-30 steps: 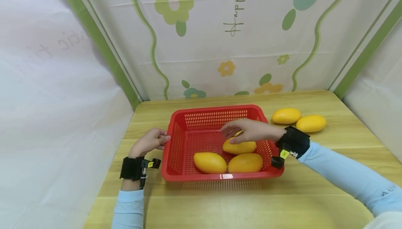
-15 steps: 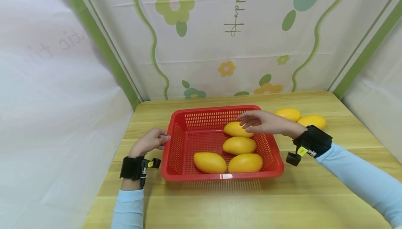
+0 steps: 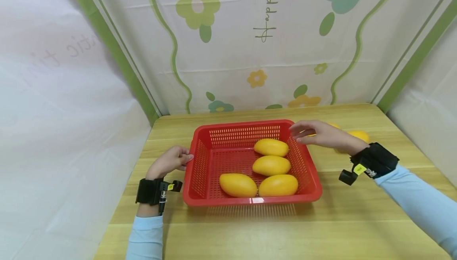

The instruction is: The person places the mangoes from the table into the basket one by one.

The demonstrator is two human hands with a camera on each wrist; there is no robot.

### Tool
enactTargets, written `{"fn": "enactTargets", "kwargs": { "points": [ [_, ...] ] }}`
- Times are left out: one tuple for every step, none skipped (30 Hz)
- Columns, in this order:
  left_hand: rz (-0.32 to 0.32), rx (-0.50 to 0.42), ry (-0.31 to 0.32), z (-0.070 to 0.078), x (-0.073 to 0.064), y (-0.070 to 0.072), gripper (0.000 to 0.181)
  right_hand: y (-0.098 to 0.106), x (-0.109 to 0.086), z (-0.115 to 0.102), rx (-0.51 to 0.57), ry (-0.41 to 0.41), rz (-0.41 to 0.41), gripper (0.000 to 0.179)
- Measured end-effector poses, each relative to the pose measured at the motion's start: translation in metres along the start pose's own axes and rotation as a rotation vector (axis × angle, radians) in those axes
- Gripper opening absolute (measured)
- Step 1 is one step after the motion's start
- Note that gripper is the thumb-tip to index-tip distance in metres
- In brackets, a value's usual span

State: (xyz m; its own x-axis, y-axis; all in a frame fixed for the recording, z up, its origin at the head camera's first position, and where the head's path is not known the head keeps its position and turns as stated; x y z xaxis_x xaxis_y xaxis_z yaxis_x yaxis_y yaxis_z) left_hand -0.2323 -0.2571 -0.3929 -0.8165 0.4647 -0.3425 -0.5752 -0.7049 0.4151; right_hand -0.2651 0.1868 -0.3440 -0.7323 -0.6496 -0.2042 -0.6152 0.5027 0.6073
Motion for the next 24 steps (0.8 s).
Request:
{"fn": "enactTargets", "kwargs": {
  "points": [
    [0.001, 0.001, 0.001, 0.000, 0.000, 0.000, 0.025, 0.002, -0.001, 0.002, -0.005, 0.002, 0.007, 0.045],
    [0.002, 0.002, 0.002, -0.001, 0.000, 0.000, 0.025, 0.004, -0.001, 0.004, -0.007, 0.007, 0.014, 0.044],
    [0.005, 0.000, 0.006, -0.002, 0.000, 0.000, 0.024, 0.006, -0.001, 0.006, -0.008, 0.015, 0.020, 0.045],
    [0.005, 0.002, 0.005, -0.002, 0.000, 0.000, 0.025, 0.008, -0.002, 0.008, -0.005, 0.021, 0.023, 0.045],
    [0.006, 0.003, 0.004, -0.003, 0.000, 0.000, 0.025, 0.010, -0.002, 0.010, -0.007, 0.024, 0.028, 0.045],
    [0.006, 0.006, 0.002, -0.003, 0.000, 0.000, 0.025, 0.011, -0.003, 0.012, -0.009, 0.022, 0.035, 0.045],
    [0.007, 0.008, 0.002, -0.003, 0.000, 0.001, 0.025, 0.013, -0.003, 0.014, -0.013, 0.020, 0.042, 0.045],
    [0.006, 0.008, -0.001, -0.002, 0.000, 0.000, 0.025, 0.014, -0.004, 0.015, -0.026, 0.012, 0.049, 0.046],
    [0.006, 0.007, -0.004, -0.002, 0.000, 0.000, 0.025, 0.016, -0.005, 0.017, -0.044, -0.003, 0.058, 0.046],
    [0.003, 0.009, -0.008, -0.002, 0.000, 0.000, 0.025, 0.018, -0.005, 0.020, -0.058, -0.021, 0.067, 0.047],
    [0.001, 0.008, -0.009, -0.001, 0.000, 0.000, 0.025, 0.021, -0.006, 0.022, -0.076, -0.040, 0.078, 0.047],
    [0.000, 0.007, -0.010, 0.000, 0.000, 0.000, 0.025, 0.023, -0.007, 0.025, -0.093, -0.052, 0.087, 0.048],
    [-0.001, 0.005, -0.010, 0.000, 0.000, 0.000, 0.025, 0.026, -0.007, 0.028, -0.110, -0.062, 0.095, 0.048],
    [-0.002, 0.003, -0.011, 0.000, 0.000, 0.000, 0.026, 0.029, -0.007, 0.032, -0.126, -0.074, 0.102, 0.048],
    [-0.004, 0.003, -0.011, 0.000, 0.000, 0.000, 0.026, 0.032, -0.007, 0.036, -0.132, -0.081, 0.107, 0.048],
    [-0.005, 0.003, -0.012, 0.000, 0.000, 0.000, 0.026, 0.034, -0.007, 0.040, -0.136, -0.086, 0.110, 0.047],
    [-0.006, 0.003, -0.013, -0.001, 0.000, 0.000, 0.026, 0.037, -0.007, 0.043, -0.139, -0.091, 0.112, 0.046],
    [-0.004, -0.001, -0.013, -0.001, 0.000, 0.000, 0.025, 0.039, -0.007, 0.047, -0.137, -0.097, 0.113, 0.045],
    [-0.001, -0.005, -0.010, -0.001, 0.000, 0.000, 0.025, 0.040, -0.007, 0.051, -0.132, -0.106, 0.111, 0.045],
    [-0.003, -0.006, -0.012, -0.002, 0.000, -0.001, 0.025, 0.042, -0.007, 0.054, -0.126, -0.114, 0.109, 0.045],
    [-0.005, -0.007, -0.013, -0.002, 0.000, -0.001, 0.025, 0.043, -0.007, 0.056, -0.114, -0.121, 0.105, 0.045],
    [-0.005, -0.010, -0.013, -0.002, 0.000, -0.001, 0.025, 0.043, -0.007, 0.058, -0.107, -0.126, 0.101, 0.045],
    [-0.005, -0.012, -0.012, -0.002, 0.000, -0.001, 0.025, 0.044, -0.007, 0.060, -0.102, -0.133, 0.100, 0.045],
    [-0.006, -0.014, -0.012, -0.002, 0.000, -0.001, 0.025, 0.045, -0.007, 0.061, -0.102, -0.136, 0.099, 0.046]
  ]
}}
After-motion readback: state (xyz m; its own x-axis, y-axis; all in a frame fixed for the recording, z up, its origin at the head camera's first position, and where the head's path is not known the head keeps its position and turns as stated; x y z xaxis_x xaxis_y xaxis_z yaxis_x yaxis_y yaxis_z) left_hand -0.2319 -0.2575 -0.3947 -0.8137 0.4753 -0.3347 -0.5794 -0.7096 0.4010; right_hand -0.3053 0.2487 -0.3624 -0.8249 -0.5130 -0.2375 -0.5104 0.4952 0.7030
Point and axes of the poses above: each hand's wrist, its own x-axis towards the middle knuckle, its own y-axis out of the back of the hand, z = x × y, the point moved 5 cm from there along x, towards the middle knuckle, and after that the axes turned 8 degrees about -z, right-handed, at the moved point
